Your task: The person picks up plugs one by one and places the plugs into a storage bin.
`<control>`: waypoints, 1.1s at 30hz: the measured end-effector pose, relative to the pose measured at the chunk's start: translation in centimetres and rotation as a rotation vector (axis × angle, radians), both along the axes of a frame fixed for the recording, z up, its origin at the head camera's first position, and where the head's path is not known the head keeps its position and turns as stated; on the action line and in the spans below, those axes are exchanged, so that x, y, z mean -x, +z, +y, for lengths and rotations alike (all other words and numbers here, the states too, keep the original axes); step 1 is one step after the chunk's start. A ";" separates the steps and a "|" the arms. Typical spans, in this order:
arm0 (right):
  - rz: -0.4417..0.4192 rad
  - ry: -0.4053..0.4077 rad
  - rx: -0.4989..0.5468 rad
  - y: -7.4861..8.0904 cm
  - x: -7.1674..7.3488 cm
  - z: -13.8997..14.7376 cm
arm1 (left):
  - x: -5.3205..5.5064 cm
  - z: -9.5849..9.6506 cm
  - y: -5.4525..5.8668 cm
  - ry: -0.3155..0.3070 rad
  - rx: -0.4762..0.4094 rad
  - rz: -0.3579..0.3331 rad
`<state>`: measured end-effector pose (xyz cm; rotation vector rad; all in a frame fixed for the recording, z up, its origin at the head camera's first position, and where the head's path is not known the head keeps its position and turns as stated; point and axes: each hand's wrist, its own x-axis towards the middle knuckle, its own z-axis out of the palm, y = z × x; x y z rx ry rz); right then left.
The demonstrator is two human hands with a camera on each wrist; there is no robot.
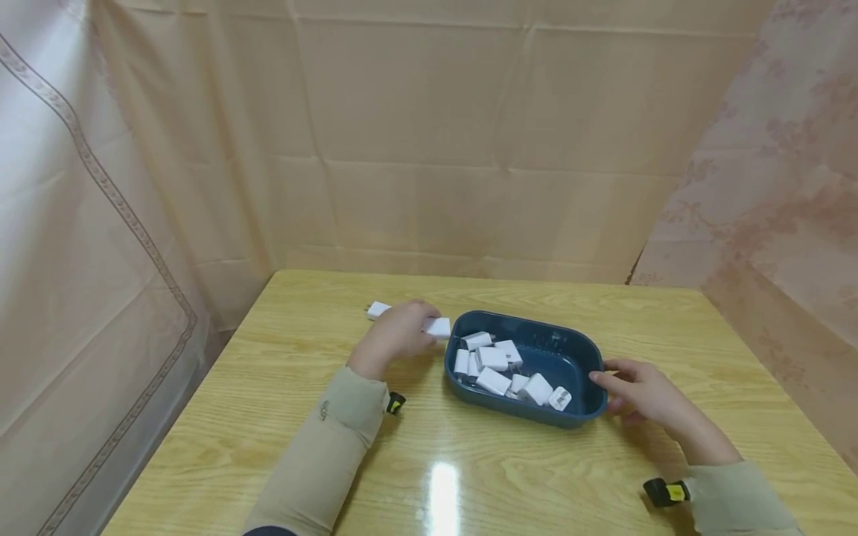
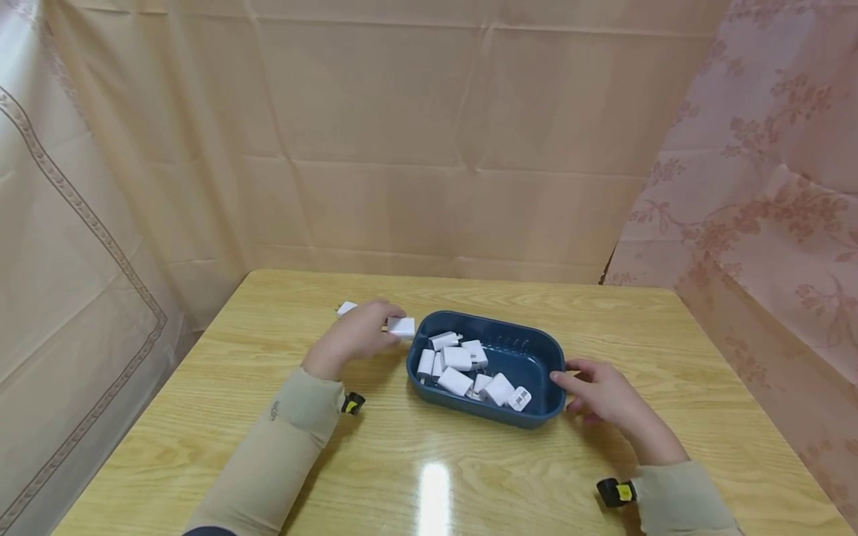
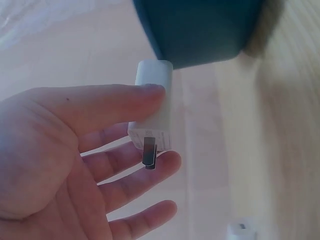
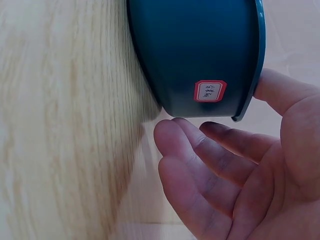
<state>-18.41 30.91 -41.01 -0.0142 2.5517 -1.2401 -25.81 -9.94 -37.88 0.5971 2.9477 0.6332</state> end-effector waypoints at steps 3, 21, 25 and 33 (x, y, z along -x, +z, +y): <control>-0.002 -0.003 0.005 0.0 0.0 -0.1 | -0.3 0.0 0.6 -0.002 0.008 0.010; -0.004 -0.008 -0.008 -0.1 0.2 -0.1 | -0.6 0.3 1.3 -0.057 -0.010 0.060; -0.004 -0.005 -0.014 0.0 0.3 -0.1 | -0.7 1.0 1.3 -0.095 -0.006 0.084; 0.006 0.006 -0.018 0.0 0.3 0.0 | -1.6 2.8 1.7 -0.156 0.016 0.123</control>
